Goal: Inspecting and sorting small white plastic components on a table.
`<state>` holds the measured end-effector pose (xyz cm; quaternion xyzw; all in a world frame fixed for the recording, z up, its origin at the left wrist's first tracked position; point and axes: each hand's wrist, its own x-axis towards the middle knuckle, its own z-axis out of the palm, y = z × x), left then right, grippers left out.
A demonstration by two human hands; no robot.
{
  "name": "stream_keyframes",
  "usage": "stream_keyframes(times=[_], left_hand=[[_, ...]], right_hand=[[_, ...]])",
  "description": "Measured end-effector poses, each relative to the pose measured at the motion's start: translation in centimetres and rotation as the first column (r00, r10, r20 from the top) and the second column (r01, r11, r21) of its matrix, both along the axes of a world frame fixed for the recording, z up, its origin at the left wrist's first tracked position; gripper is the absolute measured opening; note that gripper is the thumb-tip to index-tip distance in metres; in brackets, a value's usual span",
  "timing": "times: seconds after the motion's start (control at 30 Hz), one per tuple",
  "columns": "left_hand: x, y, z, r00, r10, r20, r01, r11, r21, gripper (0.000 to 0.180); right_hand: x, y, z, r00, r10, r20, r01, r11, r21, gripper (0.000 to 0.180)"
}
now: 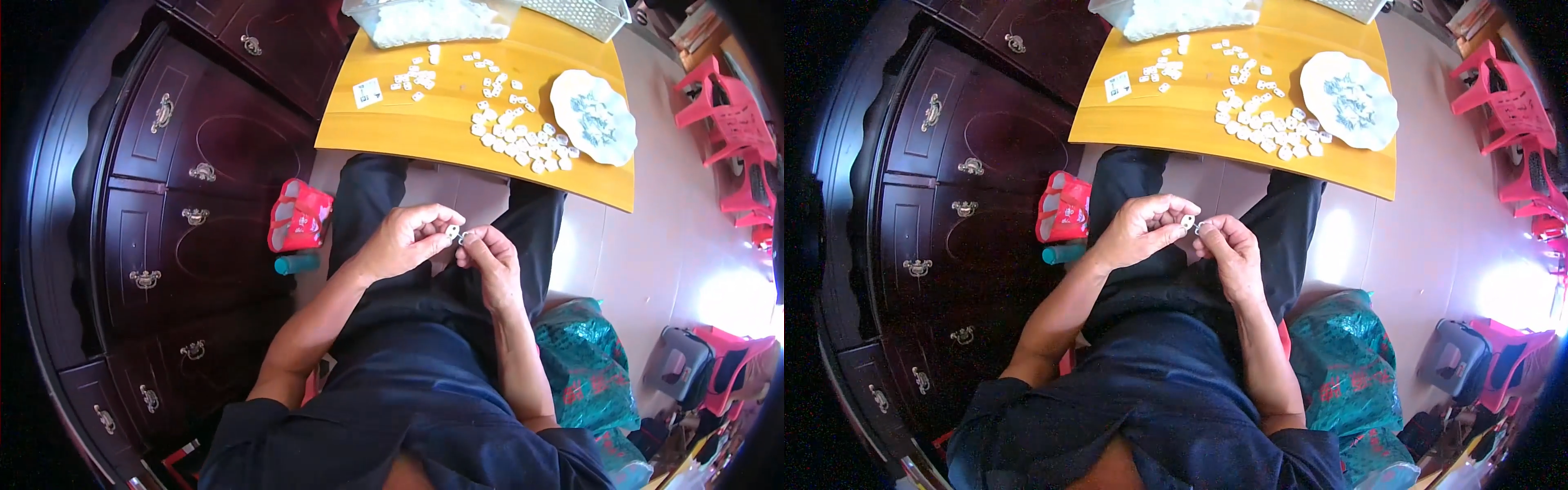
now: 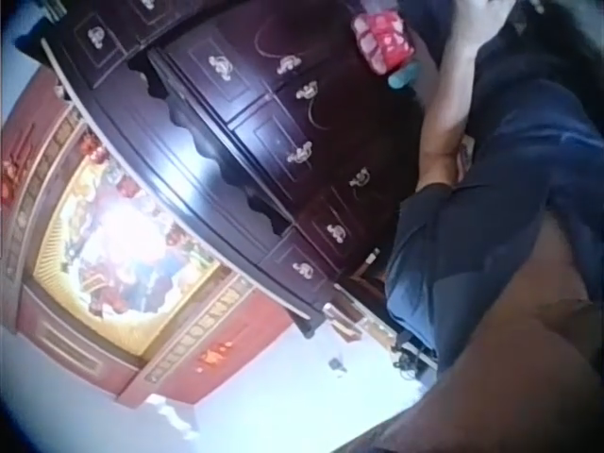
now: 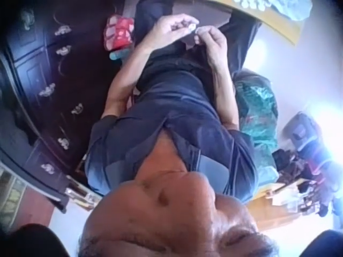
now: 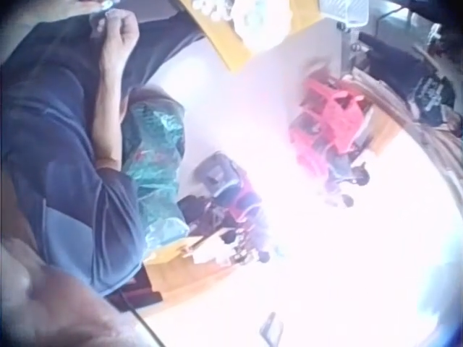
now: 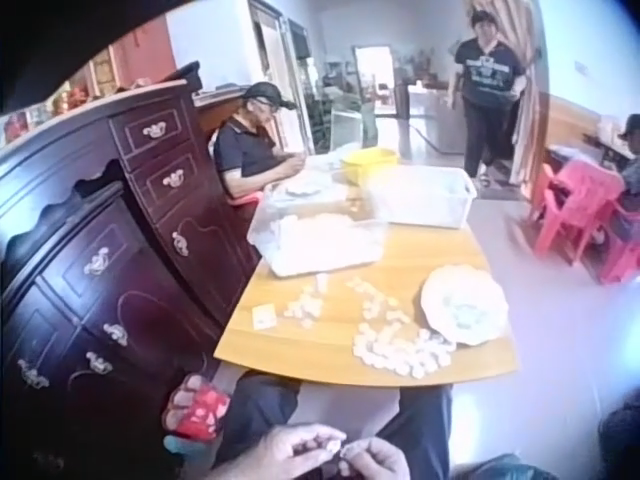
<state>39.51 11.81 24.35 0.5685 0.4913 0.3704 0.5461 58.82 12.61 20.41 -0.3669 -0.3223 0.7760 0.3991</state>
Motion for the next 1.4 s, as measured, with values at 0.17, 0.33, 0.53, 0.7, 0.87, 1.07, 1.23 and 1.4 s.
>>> stream_keyframes(times=[0.17,0.33,0.53,0.7,0.87,1.07,1.23,1.4], left_hand=[[-0.2,0.7,-0.1,1.000,-0.019,0.024,0.020,0.999,-0.035,0.025],[-0.2,1.0,-0.2,1.000,0.000,-0.011,-0.001,1.000,-0.012,0.022],[-0.1,1.4,-0.2,0.989,0.121,0.090,-0.116,0.991,-0.061,0.014],[-0.4,1.1,-1.0,0.961,0.238,0.143,-0.228,0.970,-0.082,0.015],[0.0,1.2,-1.4,0.938,0.258,0.233,-0.250,0.966,-0.063,0.015],[-0.4,1.1,-2.2,0.970,0.216,0.111,-0.207,0.974,-0.088,0.012],[0.1,1.2,-2.6,0.964,0.206,0.171,-0.180,0.972,-0.154,0.013],[1.1,1.1,-1.5,0.960,0.204,0.190,-0.184,0.976,-0.120,0.015]], right_hand=[[-0.1,0.3,0.0,1.000,-0.017,0.022,0.017,1.000,0.006,0.012],[0.0,0.3,0.2,0.996,-0.015,0.084,0.015,1.000,0.004,0.013],[0.4,0.7,0.1,0.997,-0.047,0.065,0.046,0.999,0.019,0.013],[0.1,0.3,0.2,0.997,-0.062,0.042,0.062,0.998,0.002,0.013],[0.1,0.3,0.1,0.996,-0.075,0.055,0.076,0.997,-0.007,0.013],[0.2,0.5,-0.1,0.995,-0.098,0.029,0.099,0.995,-0.019,0.014],[0.3,0.6,0.1,0.994,-0.098,0.042,0.099,0.995,-0.030,0.015],[0.3,0.6,-0.2,0.995,-0.095,0.032,0.096,0.995,-0.021,0.014]])
